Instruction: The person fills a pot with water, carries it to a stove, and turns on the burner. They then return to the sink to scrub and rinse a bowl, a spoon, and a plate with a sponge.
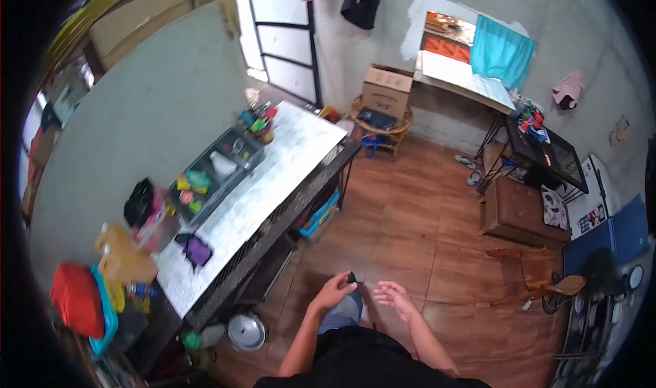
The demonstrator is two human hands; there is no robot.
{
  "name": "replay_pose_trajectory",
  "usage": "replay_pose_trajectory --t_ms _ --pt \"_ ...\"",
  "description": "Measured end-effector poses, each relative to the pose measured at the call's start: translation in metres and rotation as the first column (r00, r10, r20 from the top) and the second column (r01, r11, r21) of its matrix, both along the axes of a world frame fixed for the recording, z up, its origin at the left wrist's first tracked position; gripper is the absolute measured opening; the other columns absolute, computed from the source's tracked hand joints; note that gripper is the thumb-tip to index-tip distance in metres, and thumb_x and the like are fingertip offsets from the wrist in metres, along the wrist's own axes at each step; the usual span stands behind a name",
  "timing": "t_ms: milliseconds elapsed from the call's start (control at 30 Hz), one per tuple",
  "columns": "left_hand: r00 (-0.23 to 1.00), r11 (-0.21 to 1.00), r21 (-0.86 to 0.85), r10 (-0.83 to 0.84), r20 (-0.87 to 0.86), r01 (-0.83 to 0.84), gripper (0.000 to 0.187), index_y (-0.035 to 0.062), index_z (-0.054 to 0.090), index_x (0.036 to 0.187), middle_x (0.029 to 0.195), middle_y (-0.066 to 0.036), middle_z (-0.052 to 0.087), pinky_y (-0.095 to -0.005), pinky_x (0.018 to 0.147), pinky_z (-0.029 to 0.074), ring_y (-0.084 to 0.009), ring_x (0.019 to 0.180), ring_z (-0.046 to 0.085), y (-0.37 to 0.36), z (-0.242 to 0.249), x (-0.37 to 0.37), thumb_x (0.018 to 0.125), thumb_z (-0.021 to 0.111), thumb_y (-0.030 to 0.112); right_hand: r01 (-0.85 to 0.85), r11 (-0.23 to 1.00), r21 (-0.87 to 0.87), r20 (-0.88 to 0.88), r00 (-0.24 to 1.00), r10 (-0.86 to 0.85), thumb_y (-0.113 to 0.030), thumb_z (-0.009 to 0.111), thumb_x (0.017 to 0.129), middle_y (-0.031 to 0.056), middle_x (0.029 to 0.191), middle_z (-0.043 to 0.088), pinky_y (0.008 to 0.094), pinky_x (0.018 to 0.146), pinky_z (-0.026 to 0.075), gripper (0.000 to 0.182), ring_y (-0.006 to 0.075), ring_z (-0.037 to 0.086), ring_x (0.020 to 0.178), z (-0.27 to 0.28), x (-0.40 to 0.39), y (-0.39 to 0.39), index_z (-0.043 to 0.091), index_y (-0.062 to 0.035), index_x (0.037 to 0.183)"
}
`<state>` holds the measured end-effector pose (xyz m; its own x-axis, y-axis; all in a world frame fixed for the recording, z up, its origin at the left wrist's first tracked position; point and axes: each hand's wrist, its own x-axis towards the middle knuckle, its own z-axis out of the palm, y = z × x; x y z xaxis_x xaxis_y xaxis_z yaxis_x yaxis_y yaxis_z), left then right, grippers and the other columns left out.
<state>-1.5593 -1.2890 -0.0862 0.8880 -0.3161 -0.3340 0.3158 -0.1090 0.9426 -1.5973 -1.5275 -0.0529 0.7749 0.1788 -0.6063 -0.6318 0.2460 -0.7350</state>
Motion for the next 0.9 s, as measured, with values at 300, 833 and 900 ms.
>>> replay_pose_trajectory --t_ms 300,833,900 --pt "0.984 0.943 0.329 -0.105 0.140 0.054 0.053 -0.0007 0.052 0.126 0.106 -0.020 0.066 -0.0347 0.086 0.050 -0.0231 0.099 0.064 -0.074 0.008 0.257 0.086 0.064 0.032 0.246 0.961 -0.128 0.069 0.969 -0.239 -0.024 0.051 0.096 0.0176 0.107 0.065 0.0338 0.080 0.053 0.029 0.0251 0.066 0.095 0.025 0.192 -0.112 0.054 -0.0062 0.118" --pt "0.984 0.989 -0.024 0.145 0.100 -0.143 0.045 0.0007 0.054 0.124 0.109 -0.016 0.065 -0.0320 0.088 0.048 -0.0213 0.100 0.063 -0.155 0.043 0.634 0.089 0.063 0.027 -0.245 0.962 -0.118 0.192 0.945 0.264 -0.019 0.048 0.097 0.0088 0.110 0.063 0.0280 0.086 0.047 0.029 0.0163 0.061 0.097 0.059 0.672 -0.139 0.052 -0.0054 0.122" --pt "0.968 0.971 -0.064 0.236 0.079 -0.231 0.044 0.0001 0.054 0.124 0.110 -0.016 0.064 -0.0318 0.089 0.047 -0.0210 0.099 0.063 -0.149 0.062 0.672 0.089 0.062 0.026 -0.479 0.853 -0.208 0.166 0.842 0.514 -0.016 0.049 0.097 0.0063 0.112 0.061 0.0276 0.087 0.046 0.028 0.0133 0.058 0.100 0.077 0.736 -0.119 0.052 -0.0051 0.122"
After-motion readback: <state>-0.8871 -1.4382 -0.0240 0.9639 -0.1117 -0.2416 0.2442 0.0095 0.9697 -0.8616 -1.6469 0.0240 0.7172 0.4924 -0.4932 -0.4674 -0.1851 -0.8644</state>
